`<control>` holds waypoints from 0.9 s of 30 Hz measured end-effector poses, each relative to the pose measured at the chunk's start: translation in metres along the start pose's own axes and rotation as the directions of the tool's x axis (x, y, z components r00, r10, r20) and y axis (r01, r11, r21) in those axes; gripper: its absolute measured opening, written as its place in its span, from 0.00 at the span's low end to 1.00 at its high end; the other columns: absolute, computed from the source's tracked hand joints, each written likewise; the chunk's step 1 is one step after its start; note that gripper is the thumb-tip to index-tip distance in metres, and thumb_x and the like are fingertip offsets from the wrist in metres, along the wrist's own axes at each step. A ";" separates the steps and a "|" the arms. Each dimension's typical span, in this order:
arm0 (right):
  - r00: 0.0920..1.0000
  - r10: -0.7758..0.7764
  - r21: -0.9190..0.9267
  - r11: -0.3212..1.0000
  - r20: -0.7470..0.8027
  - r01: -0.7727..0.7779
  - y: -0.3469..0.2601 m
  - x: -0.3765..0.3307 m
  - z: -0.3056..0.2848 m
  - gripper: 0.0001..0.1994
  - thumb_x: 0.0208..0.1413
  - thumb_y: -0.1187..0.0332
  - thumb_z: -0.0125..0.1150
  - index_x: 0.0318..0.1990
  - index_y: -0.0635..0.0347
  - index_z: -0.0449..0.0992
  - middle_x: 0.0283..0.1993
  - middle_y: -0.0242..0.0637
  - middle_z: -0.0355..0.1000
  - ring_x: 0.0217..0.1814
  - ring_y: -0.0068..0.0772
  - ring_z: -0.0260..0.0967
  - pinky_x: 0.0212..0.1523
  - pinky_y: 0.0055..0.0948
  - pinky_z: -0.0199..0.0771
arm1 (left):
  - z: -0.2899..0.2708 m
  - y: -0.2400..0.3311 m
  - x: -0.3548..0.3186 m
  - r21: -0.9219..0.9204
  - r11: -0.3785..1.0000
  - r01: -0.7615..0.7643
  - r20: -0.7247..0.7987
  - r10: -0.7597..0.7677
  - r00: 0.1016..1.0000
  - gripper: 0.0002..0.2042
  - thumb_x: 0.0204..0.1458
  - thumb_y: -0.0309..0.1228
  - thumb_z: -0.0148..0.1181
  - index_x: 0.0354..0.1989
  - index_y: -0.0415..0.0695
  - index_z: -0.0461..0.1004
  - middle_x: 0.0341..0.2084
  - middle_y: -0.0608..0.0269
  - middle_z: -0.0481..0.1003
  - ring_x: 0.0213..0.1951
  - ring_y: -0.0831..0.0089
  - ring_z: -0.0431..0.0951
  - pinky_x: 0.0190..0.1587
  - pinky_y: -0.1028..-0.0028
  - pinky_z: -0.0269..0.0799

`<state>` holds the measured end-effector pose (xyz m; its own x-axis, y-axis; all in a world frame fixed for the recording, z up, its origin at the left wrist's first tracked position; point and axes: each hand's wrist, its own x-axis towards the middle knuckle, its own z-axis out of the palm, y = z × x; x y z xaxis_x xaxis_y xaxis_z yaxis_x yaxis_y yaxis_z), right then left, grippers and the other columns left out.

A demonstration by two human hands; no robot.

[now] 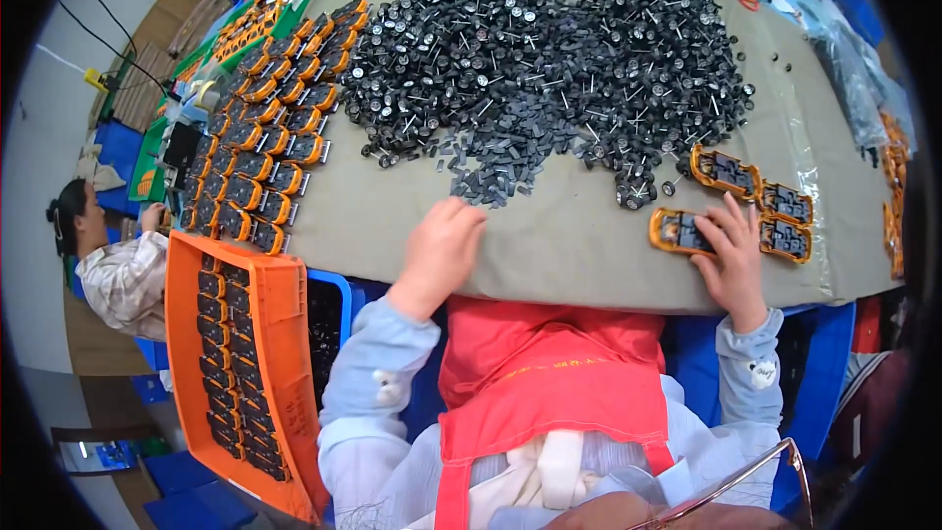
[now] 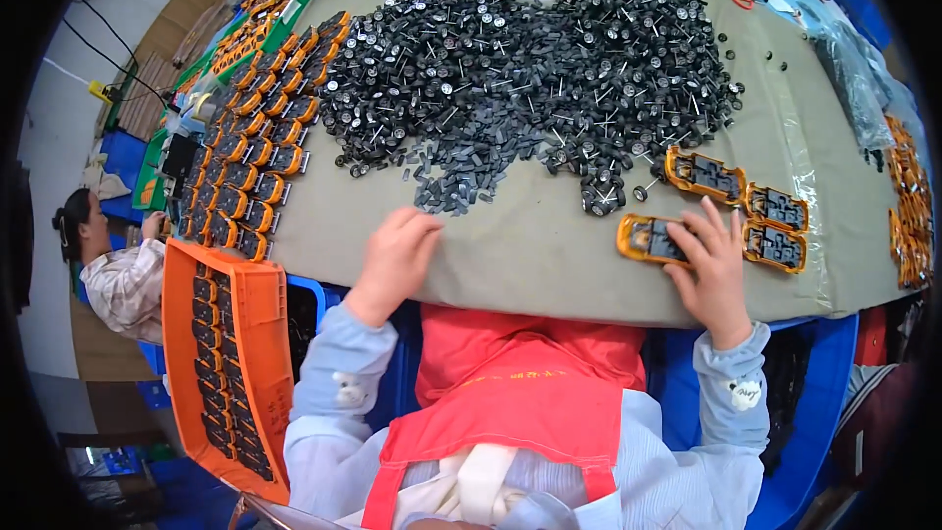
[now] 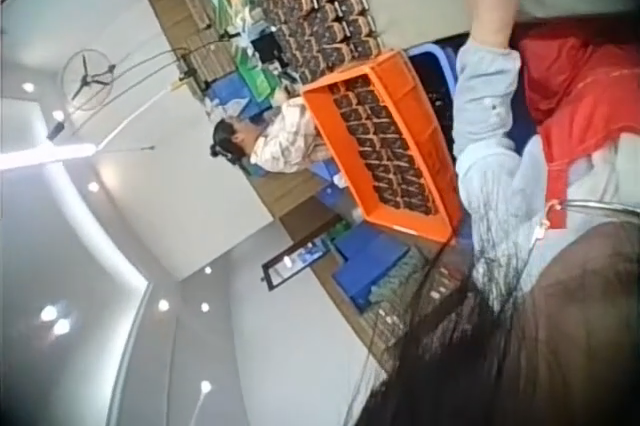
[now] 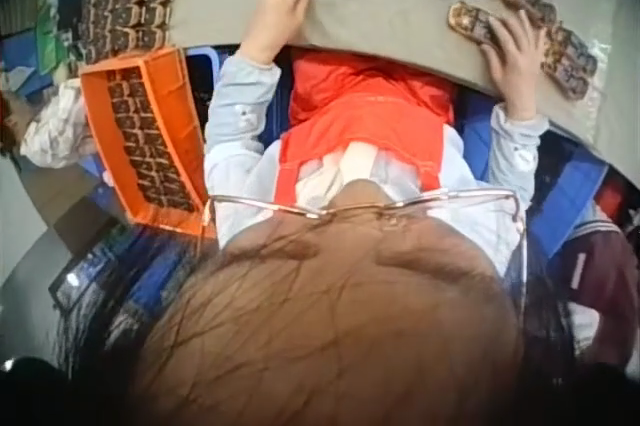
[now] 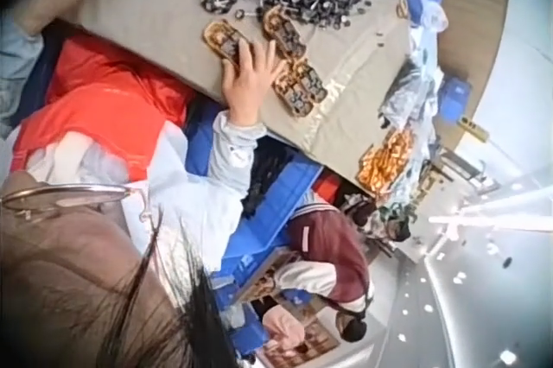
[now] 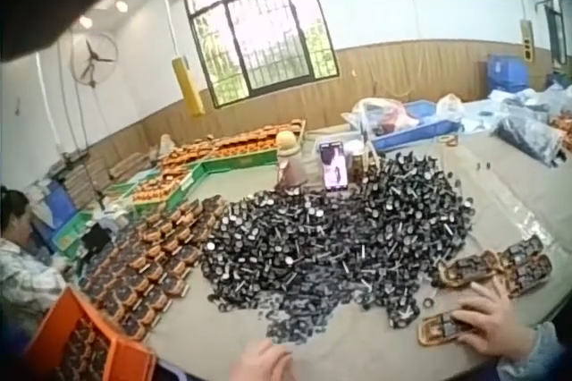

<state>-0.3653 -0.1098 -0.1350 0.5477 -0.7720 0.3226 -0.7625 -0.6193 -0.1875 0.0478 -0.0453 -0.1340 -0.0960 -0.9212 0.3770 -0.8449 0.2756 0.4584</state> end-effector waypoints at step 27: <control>0.988 -0.154 0.430 0.891 -0.010 0.144 -0.039 0.026 0.038 0.30 0.34 0.73 0.72 0.53 0.55 0.77 0.60 0.41 0.69 0.59 0.53 0.64 0.58 0.46 0.69 | 0.015 0.009 0.006 -0.159 0.898 0.410 0.549 -0.265 0.793 0.04 0.53 0.26 0.58 0.33 0.40 0.77 0.20 0.62 0.75 0.23 0.60 0.76 0.29 0.67 0.74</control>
<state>-0.3085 -0.1106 -0.1542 0.6552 -0.6656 0.3572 -0.4527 -0.7245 -0.5198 0.0313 -0.0520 -0.1399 -0.1411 -0.9540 -0.2644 -0.7148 -0.0866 0.6940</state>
